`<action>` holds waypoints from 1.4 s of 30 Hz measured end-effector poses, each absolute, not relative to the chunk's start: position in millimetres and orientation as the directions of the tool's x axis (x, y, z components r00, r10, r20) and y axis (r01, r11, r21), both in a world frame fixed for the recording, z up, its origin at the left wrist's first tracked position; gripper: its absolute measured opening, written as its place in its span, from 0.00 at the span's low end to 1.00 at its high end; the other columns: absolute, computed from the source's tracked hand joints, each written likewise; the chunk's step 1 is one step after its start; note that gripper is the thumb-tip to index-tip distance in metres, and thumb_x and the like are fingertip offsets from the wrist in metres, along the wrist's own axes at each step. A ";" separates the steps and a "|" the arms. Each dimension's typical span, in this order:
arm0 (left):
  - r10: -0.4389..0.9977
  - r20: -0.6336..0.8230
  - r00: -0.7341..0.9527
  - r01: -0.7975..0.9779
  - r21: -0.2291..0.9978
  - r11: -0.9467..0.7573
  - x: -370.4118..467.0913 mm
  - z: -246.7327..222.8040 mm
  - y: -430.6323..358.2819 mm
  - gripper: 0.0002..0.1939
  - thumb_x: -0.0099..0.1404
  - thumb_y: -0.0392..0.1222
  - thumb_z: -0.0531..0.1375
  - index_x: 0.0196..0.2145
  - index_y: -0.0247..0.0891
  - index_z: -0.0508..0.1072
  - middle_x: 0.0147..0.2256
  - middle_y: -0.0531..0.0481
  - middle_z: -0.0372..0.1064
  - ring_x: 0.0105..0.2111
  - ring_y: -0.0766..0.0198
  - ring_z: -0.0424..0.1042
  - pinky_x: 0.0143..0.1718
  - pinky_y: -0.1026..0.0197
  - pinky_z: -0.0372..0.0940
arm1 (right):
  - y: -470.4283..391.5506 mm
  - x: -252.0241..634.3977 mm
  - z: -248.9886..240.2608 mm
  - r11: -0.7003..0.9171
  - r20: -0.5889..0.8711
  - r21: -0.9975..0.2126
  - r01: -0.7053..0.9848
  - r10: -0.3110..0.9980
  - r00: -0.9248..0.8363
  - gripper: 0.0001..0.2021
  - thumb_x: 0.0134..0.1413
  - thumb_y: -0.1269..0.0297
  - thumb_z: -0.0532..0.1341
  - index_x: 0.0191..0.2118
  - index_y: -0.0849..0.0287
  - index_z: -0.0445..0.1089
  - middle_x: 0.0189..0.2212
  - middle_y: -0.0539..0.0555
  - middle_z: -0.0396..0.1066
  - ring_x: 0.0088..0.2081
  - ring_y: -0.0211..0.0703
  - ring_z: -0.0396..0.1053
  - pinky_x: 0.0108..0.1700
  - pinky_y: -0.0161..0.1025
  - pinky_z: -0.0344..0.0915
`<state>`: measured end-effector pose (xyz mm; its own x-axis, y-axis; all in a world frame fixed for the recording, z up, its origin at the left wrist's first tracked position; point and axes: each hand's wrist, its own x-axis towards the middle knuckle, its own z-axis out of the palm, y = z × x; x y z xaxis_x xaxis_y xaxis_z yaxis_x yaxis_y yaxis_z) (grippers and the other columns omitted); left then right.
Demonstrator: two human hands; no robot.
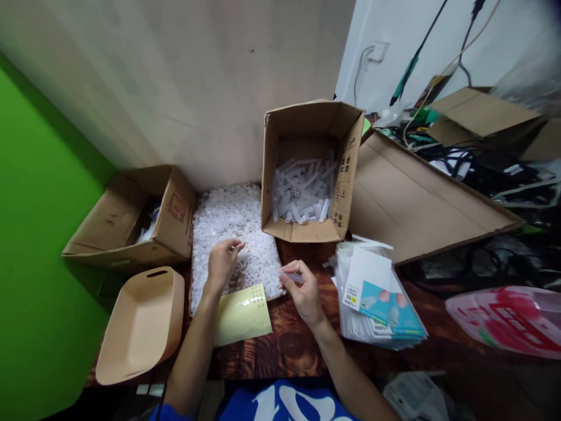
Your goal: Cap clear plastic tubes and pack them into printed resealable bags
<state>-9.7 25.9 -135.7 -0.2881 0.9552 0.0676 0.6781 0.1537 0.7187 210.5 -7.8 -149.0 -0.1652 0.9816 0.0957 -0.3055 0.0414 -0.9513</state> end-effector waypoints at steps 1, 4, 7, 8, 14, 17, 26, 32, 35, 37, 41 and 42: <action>0.951 0.072 -0.299 0.701 0.693 0.168 -12.2 -140.1 34.4 0.07 0.64 0.41 0.62 0.32 0.37 0.80 0.38 0.41 0.78 0.39 0.52 0.77 0.42 0.56 0.68 | -7.3 211.4 -149.5 0.030 0.083 -0.949 -0.313 0.984 -0.159 0.13 0.57 0.57 0.68 0.34 0.58 0.66 0.34 0.50 0.67 0.27 0.35 0.68 0.25 0.32 0.64; 0.953 0.064 -0.296 0.754 0.628 0.192 -10.3 -150.0 46.0 0.04 0.61 0.33 0.63 0.29 0.36 0.78 0.36 0.40 0.75 0.40 0.52 0.75 0.44 0.56 0.65 | -7.6 216.1 -149.2 0.035 0.080 -0.948 -0.318 0.988 -0.130 0.14 0.56 0.55 0.68 0.34 0.58 0.66 0.34 0.50 0.68 0.26 0.35 0.68 0.25 0.32 0.64; 0.952 0.088 -0.293 0.769 0.613 0.180 -6.2 -151.4 42.1 0.07 0.63 0.30 0.58 0.31 0.34 0.76 0.37 0.39 0.73 0.40 0.52 0.73 0.46 0.54 0.64 | -9.7 222.9 -148.3 0.070 0.097 -0.952 -0.299 0.992 -0.078 0.12 0.57 0.56 0.68 0.35 0.58 0.67 0.35 0.51 0.68 0.27 0.35 0.68 0.27 0.33 0.65; 0.951 0.103 -0.293 0.767 0.619 0.169 -6.3 -149.8 39.1 0.08 0.63 0.29 0.57 0.32 0.34 0.76 0.38 0.39 0.72 0.41 0.52 0.73 0.47 0.54 0.64 | -10.5 225.2 -148.1 0.076 0.097 -0.953 -0.293 0.993 -0.060 0.12 0.58 0.56 0.68 0.35 0.58 0.67 0.35 0.51 0.69 0.27 0.35 0.68 0.27 0.33 0.65; 0.939 0.159 -0.304 0.659 0.747 0.087 -2.7 -130.7 9.5 0.08 0.67 0.43 0.60 0.37 0.36 0.76 0.36 0.44 0.75 0.35 0.58 0.74 0.41 0.56 0.70 | -13.7 228.0 -143.0 0.131 0.135 -0.965 -0.229 0.991 -0.002 0.11 0.57 0.58 0.68 0.34 0.57 0.68 0.36 0.53 0.71 0.32 0.40 0.72 0.33 0.37 0.71; 0.944 0.100 -0.315 0.398 0.917 0.036 17.0 -125.4 -11.8 0.14 0.65 0.52 0.62 0.38 0.36 0.75 0.32 0.47 0.76 0.33 0.60 0.76 0.36 0.60 0.72 | -15.4 221.4 -140.6 0.179 0.185 -0.968 -0.178 0.983 -0.017 0.10 0.57 0.59 0.68 0.33 0.57 0.69 0.38 0.55 0.72 0.41 0.45 0.74 0.41 0.40 0.74; 0.979 -0.025 -0.201 0.016 0.999 0.029 58.2 -124.2 -47.6 0.11 0.59 0.45 0.69 0.35 0.37 0.76 0.32 0.47 0.78 0.34 0.58 0.78 0.39 0.58 0.73 | -24.9 214.0 -146.7 0.139 0.166 -0.974 -0.182 0.976 -0.141 0.09 0.57 0.59 0.68 0.34 0.56 0.69 0.37 0.54 0.72 0.37 0.44 0.74 0.36 0.37 0.73; 0.990 0.113 -0.082 0.193 0.977 -0.095 54.5 -122.8 -54.6 0.16 0.64 0.51 0.65 0.45 0.39 0.76 0.44 0.43 0.78 0.42 0.56 0.79 0.45 0.55 0.73 | -24.2 219.0 -148.9 -0.016 0.037 -0.961 -0.277 0.982 -0.185 0.15 0.57 0.51 0.67 0.35 0.56 0.66 0.29 0.48 0.66 0.22 0.36 0.67 0.20 0.32 0.63; 0.998 0.045 -0.037 0.352 0.936 -0.030 53.9 -119.4 -54.0 0.21 0.72 0.54 0.55 0.30 0.38 0.77 0.23 0.49 0.74 0.22 0.63 0.73 0.29 0.61 0.68 | -24.2 220.2 -147.9 0.078 0.132 -0.963 -0.257 0.970 -0.202 0.14 0.58 0.54 0.67 0.33 0.57 0.66 0.31 0.48 0.65 0.24 0.36 0.68 0.25 0.34 0.66; 0.995 0.090 0.042 0.427 0.899 -0.100 53.3 -115.5 -53.5 0.19 0.73 0.51 0.54 0.31 0.39 0.78 0.26 0.48 0.75 0.26 0.62 0.74 0.33 0.61 0.67 | -24.6 221.6 -148.0 0.112 0.163 -0.964 -0.240 0.965 -0.205 0.13 0.59 0.55 0.67 0.32 0.57 0.65 0.30 0.48 0.64 0.25 0.37 0.68 0.28 0.35 0.66; 0.986 0.138 0.093 0.369 0.915 -0.163 52.6 -112.7 -54.3 0.15 0.68 0.47 0.62 0.50 0.42 0.75 0.47 0.44 0.76 0.40 0.58 0.76 0.41 0.60 0.68 | -25.4 227.2 -150.5 0.155 0.196 -0.963 -0.219 0.964 -0.181 0.11 0.60 0.57 0.65 0.33 0.56 0.65 0.31 0.49 0.65 0.26 0.37 0.67 0.28 0.35 0.65; 0.993 0.081 0.080 0.377 0.920 -0.106 53.6 -113.6 -54.7 0.13 0.69 0.49 0.59 0.46 0.40 0.76 0.40 0.45 0.78 0.34 0.60 0.76 0.36 0.61 0.67 | -25.6 228.7 -151.0 0.178 0.217 -0.963 -0.204 0.958 -0.187 0.11 0.60 0.58 0.65 0.33 0.56 0.66 0.32 0.50 0.66 0.27 0.38 0.67 0.28 0.35 0.65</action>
<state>53.6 -54.7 -113.6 0.0801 0.9935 0.0811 0.3766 -0.1055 0.9203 228.7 -25.6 -151.0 -0.1871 0.9581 0.2171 -0.2038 0.1783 -0.9626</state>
